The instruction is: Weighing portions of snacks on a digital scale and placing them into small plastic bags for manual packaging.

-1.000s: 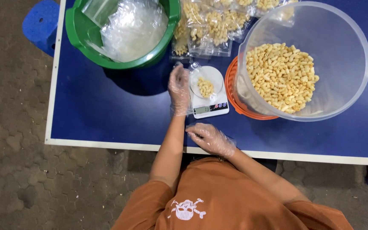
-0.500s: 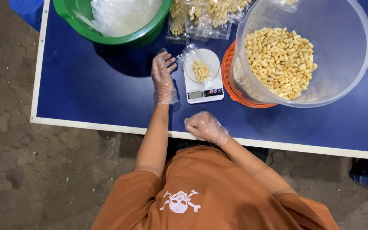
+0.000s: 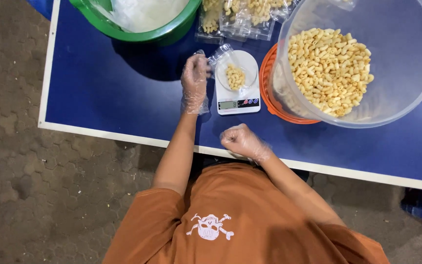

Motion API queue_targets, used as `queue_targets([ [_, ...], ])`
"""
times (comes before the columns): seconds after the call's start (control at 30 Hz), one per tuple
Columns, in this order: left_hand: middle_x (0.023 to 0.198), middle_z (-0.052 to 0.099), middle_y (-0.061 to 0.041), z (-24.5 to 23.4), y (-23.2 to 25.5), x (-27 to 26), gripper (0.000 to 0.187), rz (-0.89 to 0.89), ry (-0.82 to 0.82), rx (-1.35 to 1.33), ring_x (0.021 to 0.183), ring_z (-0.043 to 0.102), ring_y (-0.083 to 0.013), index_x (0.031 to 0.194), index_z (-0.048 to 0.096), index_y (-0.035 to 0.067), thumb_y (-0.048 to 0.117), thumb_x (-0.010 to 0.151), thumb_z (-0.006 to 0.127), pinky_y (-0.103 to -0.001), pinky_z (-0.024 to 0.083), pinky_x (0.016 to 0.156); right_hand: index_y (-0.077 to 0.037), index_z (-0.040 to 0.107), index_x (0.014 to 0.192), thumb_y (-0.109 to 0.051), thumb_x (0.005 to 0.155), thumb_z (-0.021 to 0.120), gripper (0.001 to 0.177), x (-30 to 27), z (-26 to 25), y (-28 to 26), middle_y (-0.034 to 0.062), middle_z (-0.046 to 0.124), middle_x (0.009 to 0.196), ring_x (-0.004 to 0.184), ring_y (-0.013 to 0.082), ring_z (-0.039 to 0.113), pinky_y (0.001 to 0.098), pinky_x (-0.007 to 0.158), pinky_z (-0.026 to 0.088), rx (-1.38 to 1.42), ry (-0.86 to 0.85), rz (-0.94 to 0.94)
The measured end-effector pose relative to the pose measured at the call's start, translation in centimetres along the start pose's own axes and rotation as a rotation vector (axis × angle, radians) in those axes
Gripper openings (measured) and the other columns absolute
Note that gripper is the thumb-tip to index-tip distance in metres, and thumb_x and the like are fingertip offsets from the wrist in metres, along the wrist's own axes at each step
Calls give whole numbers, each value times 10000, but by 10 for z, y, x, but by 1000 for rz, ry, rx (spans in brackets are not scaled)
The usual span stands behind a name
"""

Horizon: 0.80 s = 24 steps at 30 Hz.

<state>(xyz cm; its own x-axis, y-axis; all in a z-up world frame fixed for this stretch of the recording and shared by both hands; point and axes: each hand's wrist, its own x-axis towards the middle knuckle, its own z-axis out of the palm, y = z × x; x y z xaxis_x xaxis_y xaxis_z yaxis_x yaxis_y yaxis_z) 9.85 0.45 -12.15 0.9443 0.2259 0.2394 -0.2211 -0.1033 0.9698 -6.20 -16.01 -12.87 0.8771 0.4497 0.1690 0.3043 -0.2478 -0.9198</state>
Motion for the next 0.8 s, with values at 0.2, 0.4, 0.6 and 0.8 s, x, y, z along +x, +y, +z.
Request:
queue_targets([
  [0.2,949,726,-153,-2,-1,-2,361,112,-84,351,832,721,-299,1193,680,106,365,956,769,-362,636,670,-76,666,630,-123,830,723,213,8,-8,0,112,681,609,549,236,633,363,551,502,199,-132,93],
  [0.4,765,701,-50,4,18,3,292,143,-89,409,691,690,-240,1087,727,170,368,898,830,-365,586,612,-84,674,633,-118,830,766,221,1,-8,31,87,681,615,535,236,632,332,517,492,264,-145,43],
  [0.6,757,570,29,1,36,-2,166,134,-118,297,669,507,-130,976,714,138,204,879,831,-306,469,677,-141,333,594,-135,1007,607,496,15,-33,-39,-43,297,583,547,77,287,317,518,297,144,-209,59],
  [0.8,956,725,-38,2,10,-5,100,-67,-39,3,844,659,-114,984,698,77,126,919,758,-249,558,784,-132,262,597,-155,1037,650,587,8,-32,-44,-29,217,609,590,106,224,367,534,235,99,-79,100],
])
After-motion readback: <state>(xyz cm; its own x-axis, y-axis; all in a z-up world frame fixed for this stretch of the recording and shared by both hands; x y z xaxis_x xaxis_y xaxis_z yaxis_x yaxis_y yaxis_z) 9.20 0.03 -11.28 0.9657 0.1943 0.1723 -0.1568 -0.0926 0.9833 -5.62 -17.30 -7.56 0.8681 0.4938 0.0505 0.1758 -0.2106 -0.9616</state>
